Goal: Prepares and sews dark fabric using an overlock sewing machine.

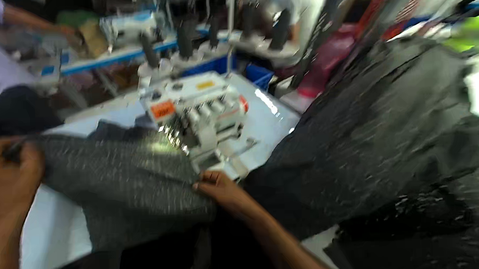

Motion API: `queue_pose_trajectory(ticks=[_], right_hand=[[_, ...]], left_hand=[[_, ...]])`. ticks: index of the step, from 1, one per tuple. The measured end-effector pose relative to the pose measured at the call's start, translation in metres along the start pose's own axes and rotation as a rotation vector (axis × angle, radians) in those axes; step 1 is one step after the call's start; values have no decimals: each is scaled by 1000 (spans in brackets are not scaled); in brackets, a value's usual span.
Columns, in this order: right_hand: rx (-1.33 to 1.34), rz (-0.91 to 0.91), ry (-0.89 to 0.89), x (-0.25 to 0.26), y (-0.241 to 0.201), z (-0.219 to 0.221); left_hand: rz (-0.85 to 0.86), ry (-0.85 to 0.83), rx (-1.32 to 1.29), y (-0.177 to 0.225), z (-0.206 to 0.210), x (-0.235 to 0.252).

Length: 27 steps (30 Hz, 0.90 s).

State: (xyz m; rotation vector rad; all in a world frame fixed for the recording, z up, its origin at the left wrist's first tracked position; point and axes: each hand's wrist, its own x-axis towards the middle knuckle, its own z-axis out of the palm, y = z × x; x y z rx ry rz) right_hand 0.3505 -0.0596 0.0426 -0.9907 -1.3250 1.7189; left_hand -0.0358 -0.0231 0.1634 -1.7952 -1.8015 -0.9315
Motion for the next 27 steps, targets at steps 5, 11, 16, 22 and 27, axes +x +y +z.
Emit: queue_pose_trajectory(ticks=[5, 11, 16, 22, 27], right_hand=[[-363, 39, 71, -29, 48, -2], [-934, -184, 331, -46, 45, -5], [-746, -465, 509, 1, 12, -6], [-151, -167, 232, 51, -7, 10], [50, -173, 336, 46, -7, 14]], left_hand=[[28, -428, 34, -15, 21, -3], [100, -431, 43, 19, 30, -18], [368, -258, -332, 116, 36, -43], [247, -410, -565, 138, 79, -38], [197, -442, -449, 141, 85, -45]])
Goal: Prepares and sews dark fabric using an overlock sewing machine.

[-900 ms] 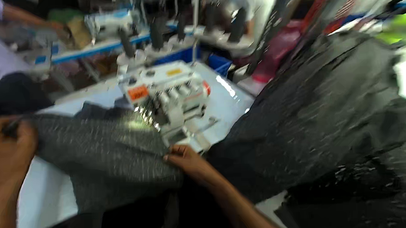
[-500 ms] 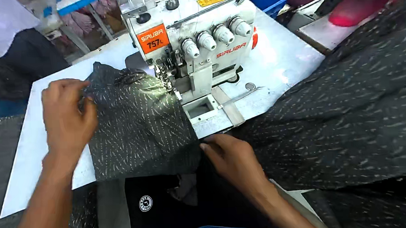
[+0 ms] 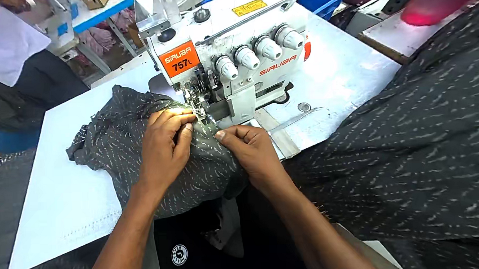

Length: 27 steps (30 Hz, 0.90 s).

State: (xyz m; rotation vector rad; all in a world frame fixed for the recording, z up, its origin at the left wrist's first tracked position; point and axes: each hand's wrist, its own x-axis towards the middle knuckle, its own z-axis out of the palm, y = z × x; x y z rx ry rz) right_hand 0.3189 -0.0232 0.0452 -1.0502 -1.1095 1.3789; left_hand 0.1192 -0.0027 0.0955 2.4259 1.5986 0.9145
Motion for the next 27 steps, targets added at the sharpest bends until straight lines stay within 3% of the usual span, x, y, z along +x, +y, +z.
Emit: queue_pose_trajectory(ticks=[7, 27], right_hand=[[-23, -50, -15, 1, 3, 0], [-92, -117, -4, -1, 4, 7]], left_hand=[[54, 33, -11, -12, 5, 2], [266, -154, -53, -58, -9, 29]])
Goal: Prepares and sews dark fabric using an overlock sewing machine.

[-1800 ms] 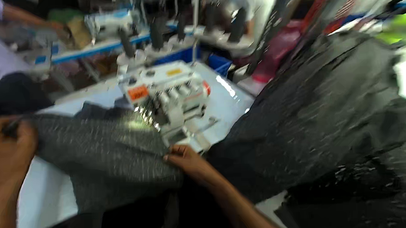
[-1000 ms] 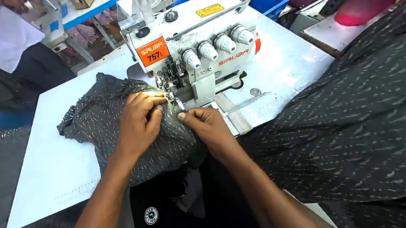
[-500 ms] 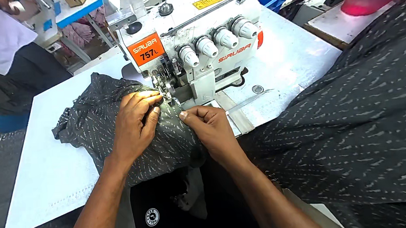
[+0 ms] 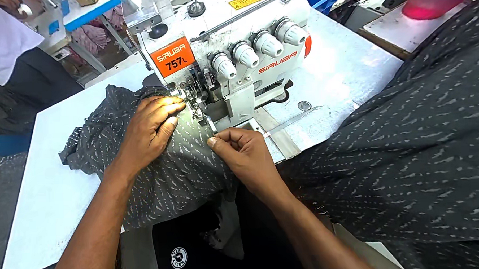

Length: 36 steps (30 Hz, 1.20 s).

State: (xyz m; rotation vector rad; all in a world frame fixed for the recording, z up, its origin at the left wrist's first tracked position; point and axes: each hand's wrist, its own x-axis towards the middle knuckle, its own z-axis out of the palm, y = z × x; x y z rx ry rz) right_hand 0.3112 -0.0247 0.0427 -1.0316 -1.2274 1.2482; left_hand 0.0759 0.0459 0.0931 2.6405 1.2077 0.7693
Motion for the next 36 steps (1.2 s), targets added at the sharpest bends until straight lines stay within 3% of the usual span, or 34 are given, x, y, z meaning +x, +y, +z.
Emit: queue_pose_trajectory(ticks=[18, 22, 25, 28, 30, 36], right_hand=[[-34, -18, 18, -1, -3, 3], [-28, -27, 48, -2, -2, 5], [-34, -35, 58, 0, 0, 5], [-2, 8, -10, 0, 2, 2], [-6, 30, -63, 2, 0, -1], [-48, 42, -100, 6, 4, -2]], left_hand=[[34, 5, -6, -23, -2, 7], [50, 150, -20, -23, 1, 4], [-98, 239, -14, -15, -10, 16], [-320, -35, -60, -18, -25, 39], [-339, -182, -75, -14, -31, 51], [-506, 11, 23, -17, -14, 56]])
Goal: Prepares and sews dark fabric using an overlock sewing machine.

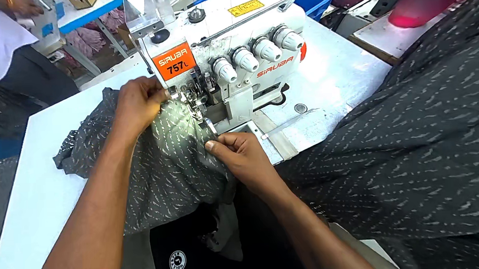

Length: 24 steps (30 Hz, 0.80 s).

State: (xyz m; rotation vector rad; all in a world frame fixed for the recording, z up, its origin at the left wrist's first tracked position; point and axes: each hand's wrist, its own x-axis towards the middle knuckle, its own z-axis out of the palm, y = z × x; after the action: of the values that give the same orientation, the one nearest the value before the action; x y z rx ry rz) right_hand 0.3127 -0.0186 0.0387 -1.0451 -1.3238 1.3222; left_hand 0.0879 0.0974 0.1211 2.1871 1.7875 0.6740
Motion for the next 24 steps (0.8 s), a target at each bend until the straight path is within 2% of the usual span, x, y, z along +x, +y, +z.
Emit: queue_pose_trajectory(ticks=[9, 13, 19, 24], right_hand=[[33, -29, -4, -6, 1, -1], [49, -64, -21, -4, 5, -1], [72, -106, -14, -5, 6, -2], [49, -108, -10, -5, 4, -2]], left_hand=[[-129, 114, 179, 39, 18, -4], [-17, 292, 205, 27, 37, -9], [-53, 263, 203, 26, 33, -8], [-8, 268, 171, 23, 32, -6]])
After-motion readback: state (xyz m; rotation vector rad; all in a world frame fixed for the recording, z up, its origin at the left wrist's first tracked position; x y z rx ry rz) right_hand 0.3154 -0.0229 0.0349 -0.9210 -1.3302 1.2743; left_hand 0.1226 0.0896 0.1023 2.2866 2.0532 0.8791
